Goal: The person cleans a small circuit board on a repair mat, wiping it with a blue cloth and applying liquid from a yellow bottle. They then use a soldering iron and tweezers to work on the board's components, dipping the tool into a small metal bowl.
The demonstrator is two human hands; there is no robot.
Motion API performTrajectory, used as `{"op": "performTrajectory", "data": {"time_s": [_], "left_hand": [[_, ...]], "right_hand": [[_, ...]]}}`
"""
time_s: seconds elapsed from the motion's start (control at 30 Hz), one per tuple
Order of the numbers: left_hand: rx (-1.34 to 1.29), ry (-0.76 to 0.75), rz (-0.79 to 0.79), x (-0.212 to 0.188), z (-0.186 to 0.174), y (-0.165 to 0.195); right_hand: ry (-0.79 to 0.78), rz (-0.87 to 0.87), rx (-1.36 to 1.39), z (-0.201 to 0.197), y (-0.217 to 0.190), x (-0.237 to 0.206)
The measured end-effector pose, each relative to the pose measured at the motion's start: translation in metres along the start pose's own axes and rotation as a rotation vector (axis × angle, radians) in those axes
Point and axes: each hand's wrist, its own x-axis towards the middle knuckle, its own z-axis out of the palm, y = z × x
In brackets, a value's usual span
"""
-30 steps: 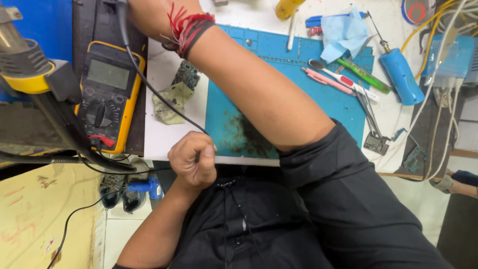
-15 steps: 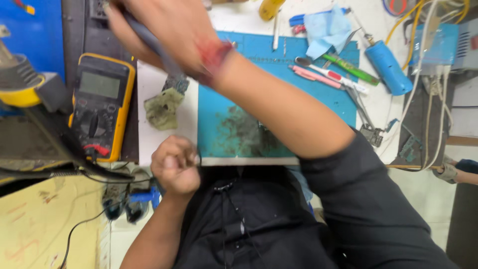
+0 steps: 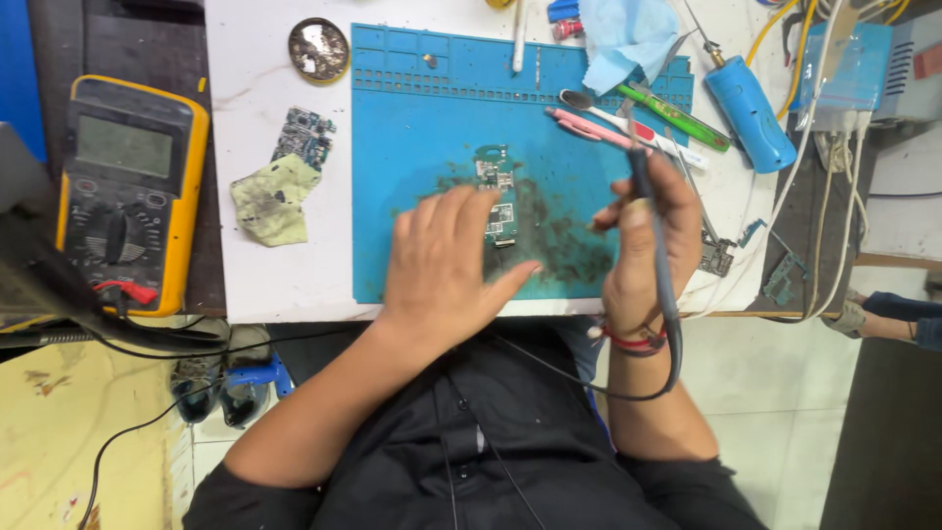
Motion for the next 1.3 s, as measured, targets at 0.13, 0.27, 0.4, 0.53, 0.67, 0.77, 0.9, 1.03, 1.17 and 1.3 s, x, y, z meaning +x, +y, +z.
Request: {"op": "performTrajectory", "data": {"time_s": [0.13,0.27,0.4,0.53,0.67,0.77,0.9,1.03,1.17,1.3], "left_hand": [[0.131,0.002,0.019,0.011,0.01,0.0],[0.091,-0.017,0.059,0.003,0.0,-0.013],[0.076,-0.029,0.104,-0.003,-0.012,-0.023],[0.039,0.042,0.043,-0.01,-0.02,-0.024],[0.051,0.048,-0.008,-0.011,-0.018,-0.022],[0.063,0.036,-0.004,-0.009,-0.017,-0.021],[0.079,0.036,0.012,-0.008,-0.017,-0.021],[0.089,0.034,0.011,-0.009,-0.016,-0.021],[0.102,0.036,0.013,-0.009,-0.016,-0.021],[0.102,0.037,0.014,-0.009,-0.016,-0.022]], "right_hand": [[0.012,0.051,0.012,-0.007,0.014,-0.018],[-0.074,0.229,0.015,0.0,0.012,-0.024],[-0.2,0.25,-0.02,0.009,0.006,-0.021],[-0.259,0.284,0.004,0.018,0.002,-0.018],[-0.328,0.185,-0.109,0.026,0.0,-0.015],[-0.378,0.13,-0.194,0.027,-0.004,-0.012],[-0.403,0.101,-0.222,0.03,-0.008,-0.009],[-0.409,0.063,-0.274,0.031,-0.011,-0.008],[-0.425,0.029,-0.293,0.032,-0.012,-0.006],[-0.414,0.049,-0.278,0.033,-0.012,-0.006]]}}
